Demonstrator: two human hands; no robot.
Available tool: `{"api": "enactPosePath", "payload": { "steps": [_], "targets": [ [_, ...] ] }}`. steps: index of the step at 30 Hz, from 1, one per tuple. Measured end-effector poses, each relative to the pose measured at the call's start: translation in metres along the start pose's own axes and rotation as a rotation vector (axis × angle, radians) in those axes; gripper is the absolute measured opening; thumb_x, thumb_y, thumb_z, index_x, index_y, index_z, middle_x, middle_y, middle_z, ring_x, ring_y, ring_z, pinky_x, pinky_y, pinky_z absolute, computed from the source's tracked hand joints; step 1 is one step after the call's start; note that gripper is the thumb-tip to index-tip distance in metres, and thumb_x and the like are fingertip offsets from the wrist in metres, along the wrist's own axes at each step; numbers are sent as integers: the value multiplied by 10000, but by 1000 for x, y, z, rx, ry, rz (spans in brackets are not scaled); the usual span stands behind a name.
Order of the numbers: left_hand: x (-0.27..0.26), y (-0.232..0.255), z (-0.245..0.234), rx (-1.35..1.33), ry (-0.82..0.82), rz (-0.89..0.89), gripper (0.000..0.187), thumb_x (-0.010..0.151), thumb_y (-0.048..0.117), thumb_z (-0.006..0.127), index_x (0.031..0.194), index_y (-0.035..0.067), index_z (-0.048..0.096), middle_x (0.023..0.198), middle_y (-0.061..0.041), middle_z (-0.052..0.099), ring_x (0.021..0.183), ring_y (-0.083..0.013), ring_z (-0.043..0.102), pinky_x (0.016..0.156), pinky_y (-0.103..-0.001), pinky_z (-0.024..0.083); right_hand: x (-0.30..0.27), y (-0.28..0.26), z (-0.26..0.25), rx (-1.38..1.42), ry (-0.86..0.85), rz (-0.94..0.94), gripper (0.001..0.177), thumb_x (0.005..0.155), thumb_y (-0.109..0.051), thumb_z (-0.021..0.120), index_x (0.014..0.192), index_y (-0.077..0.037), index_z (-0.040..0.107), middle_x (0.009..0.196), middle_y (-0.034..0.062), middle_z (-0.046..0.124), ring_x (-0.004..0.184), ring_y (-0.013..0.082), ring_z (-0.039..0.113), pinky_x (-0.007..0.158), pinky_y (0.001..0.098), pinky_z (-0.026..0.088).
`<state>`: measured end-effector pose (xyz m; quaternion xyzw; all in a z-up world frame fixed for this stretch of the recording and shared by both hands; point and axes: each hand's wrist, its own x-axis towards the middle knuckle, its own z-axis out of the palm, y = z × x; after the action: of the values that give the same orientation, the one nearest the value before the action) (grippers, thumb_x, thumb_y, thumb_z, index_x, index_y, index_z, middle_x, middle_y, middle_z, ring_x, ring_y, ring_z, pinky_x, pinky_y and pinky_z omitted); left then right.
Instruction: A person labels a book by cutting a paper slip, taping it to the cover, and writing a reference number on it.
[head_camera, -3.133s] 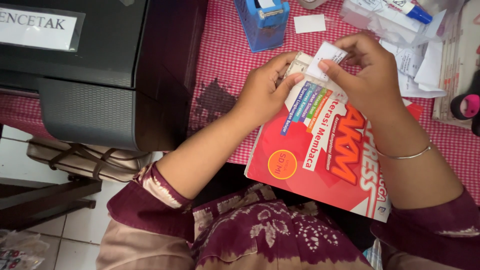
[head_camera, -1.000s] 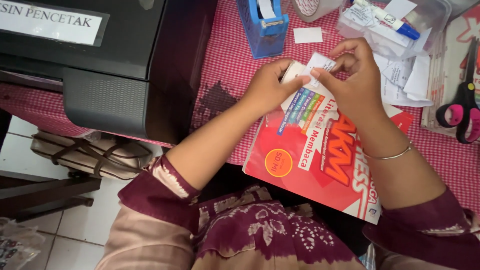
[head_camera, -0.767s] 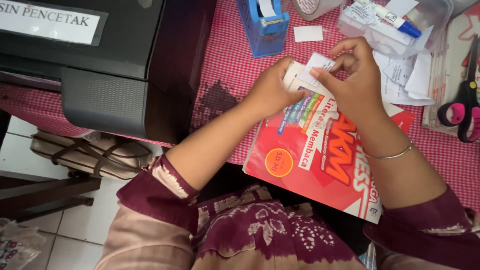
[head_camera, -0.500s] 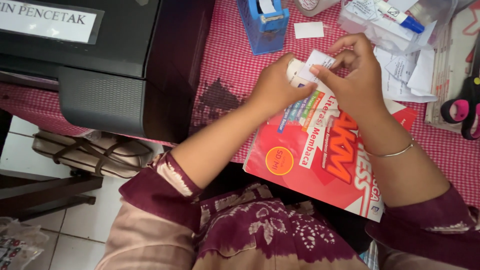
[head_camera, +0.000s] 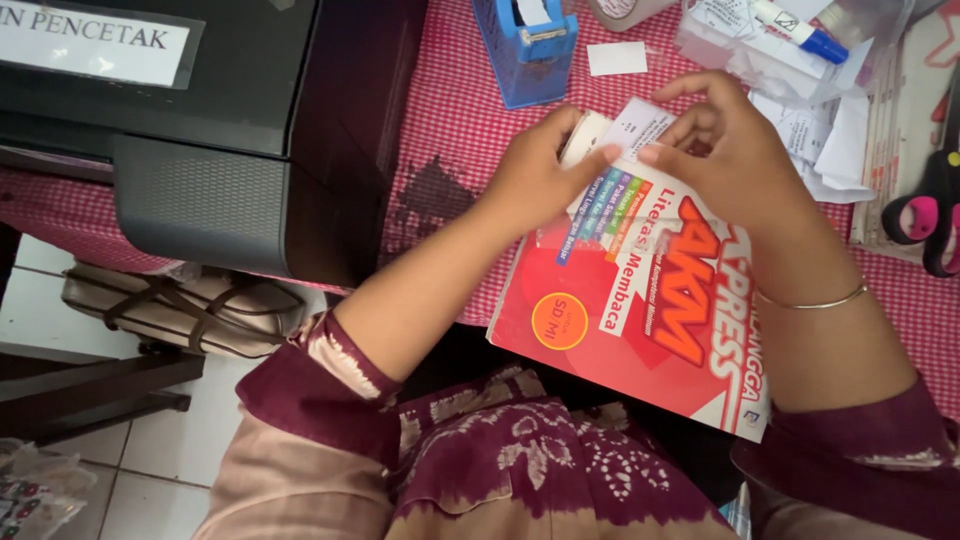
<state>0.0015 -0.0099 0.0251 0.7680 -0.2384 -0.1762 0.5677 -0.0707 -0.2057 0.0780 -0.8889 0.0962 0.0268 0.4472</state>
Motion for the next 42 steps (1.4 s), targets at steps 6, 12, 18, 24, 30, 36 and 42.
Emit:
{"api": "enactPosePath", "payload": {
  "steps": [6,12,18,24,30,36,42],
  "targets": [
    [-1,-10,-7,-74,135,175,168,940,283,685,886,198,550,823,79,655,690,-62,569,621,-259,454,-4,-1,1,-21,103,-49,418,976,-176,707,1339,-202,502,1070,3,614,939,136,593,796,302,457],
    [-5,-9,-8,-59,150,226,175,964,292,680,910,205,538,747,92,516,663,-71,474,644,-262,411,1,36,24,-656,624,-1049,108,998,-22,801,932,-107,794,933,75,689,860,286,595,909,457,337],
    [-3,-12,-6,-36,185,312,149,949,266,700,947,186,574,773,61,557,678,-82,523,642,-265,442,2,25,38,-690,638,-968,81,1090,-126,864,1045,-149,801,1001,29,740,793,196,610,851,412,252],
    [-8,-5,-9,-37,176,386,156,958,321,679,959,189,596,795,66,604,706,-82,571,647,-257,453,-9,18,37,-635,589,-891,45,1089,-69,832,1064,-70,794,1049,82,732,936,250,674,932,375,312],
    [-10,-3,-8,-44,177,393,158,957,320,683,963,192,590,811,66,601,713,-80,560,638,-250,452,-11,19,38,-560,558,-780,99,1059,-70,869,1112,-102,793,1118,62,759,1007,220,701,967,381,292],
    [-9,-6,-7,-49,179,403,134,949,290,700,982,193,613,839,66,642,713,-81,588,635,-254,470,-14,15,37,-532,521,-742,131,1060,-35,856,1142,-81,766,1121,51,759,1057,234,693,966,370,315],
    [-9,-7,-8,-65,166,445,131,960,307,680,1007,190,643,861,60,682,743,-89,625,672,-252,486,-16,10,31,-553,438,-661,118,1076,-115,827,1167,-139,756,1176,15,750,1086,212,682,924,411,300]
  ]
}}
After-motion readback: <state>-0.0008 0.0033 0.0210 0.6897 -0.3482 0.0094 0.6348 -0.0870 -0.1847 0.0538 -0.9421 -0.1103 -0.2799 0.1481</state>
